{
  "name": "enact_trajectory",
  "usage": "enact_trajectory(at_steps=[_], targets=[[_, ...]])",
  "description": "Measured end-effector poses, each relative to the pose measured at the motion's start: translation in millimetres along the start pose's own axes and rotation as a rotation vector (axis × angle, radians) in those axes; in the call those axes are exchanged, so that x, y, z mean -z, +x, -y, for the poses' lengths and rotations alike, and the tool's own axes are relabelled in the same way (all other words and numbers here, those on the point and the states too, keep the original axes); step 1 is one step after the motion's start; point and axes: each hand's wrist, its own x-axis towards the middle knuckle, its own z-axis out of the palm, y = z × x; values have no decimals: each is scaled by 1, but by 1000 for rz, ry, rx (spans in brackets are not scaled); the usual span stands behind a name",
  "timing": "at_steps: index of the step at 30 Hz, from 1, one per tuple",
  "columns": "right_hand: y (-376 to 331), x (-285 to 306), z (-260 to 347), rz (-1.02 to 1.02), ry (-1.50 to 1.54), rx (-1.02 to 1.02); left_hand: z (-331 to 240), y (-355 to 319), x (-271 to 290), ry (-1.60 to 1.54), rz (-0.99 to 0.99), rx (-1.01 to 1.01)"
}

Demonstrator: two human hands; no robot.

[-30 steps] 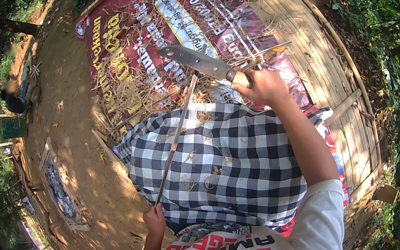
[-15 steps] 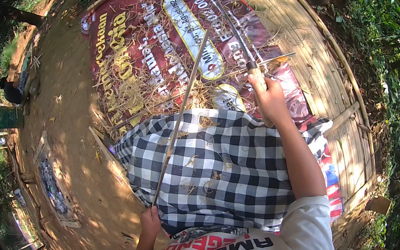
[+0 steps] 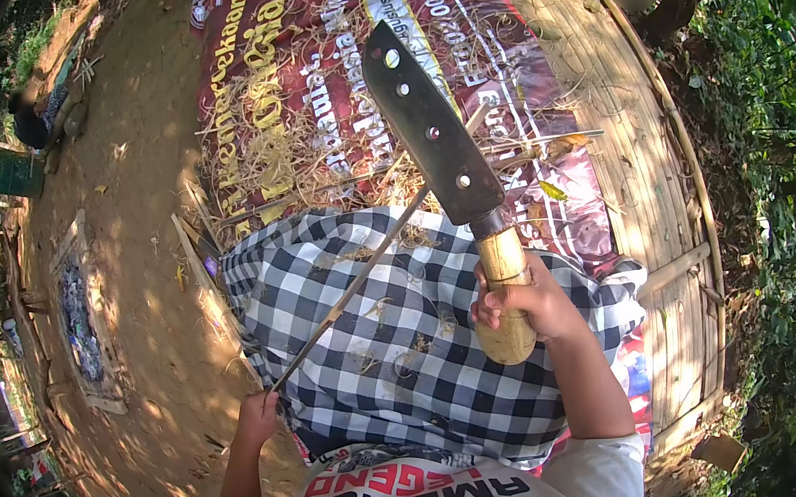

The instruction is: The person is using a knife to shave and shape a long bamboo stick while sitting on a platform.

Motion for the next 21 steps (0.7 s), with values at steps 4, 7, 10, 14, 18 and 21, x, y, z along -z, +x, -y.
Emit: enact_trajectory(at_steps=[4,7,10,14,18,21], targets=[[-16,2,-23,-82,157,-92,12,0,-14,-32,-32,-15],[-30,4,-47,-69,194,-225,7,9,-4,-36,15,35],[-46,-3,-56,-20,217,-328,16,13,1,-47,-37,-66],[-46,-6,-41,-85,221,-193,29,23,0,52,-7,-86],[-36,-11,-57,-156,169,-165,28,30,-3,74,-43,-108],[-43,-15,-69,-168,132,-274,28,29,3,66,-92,-152]])
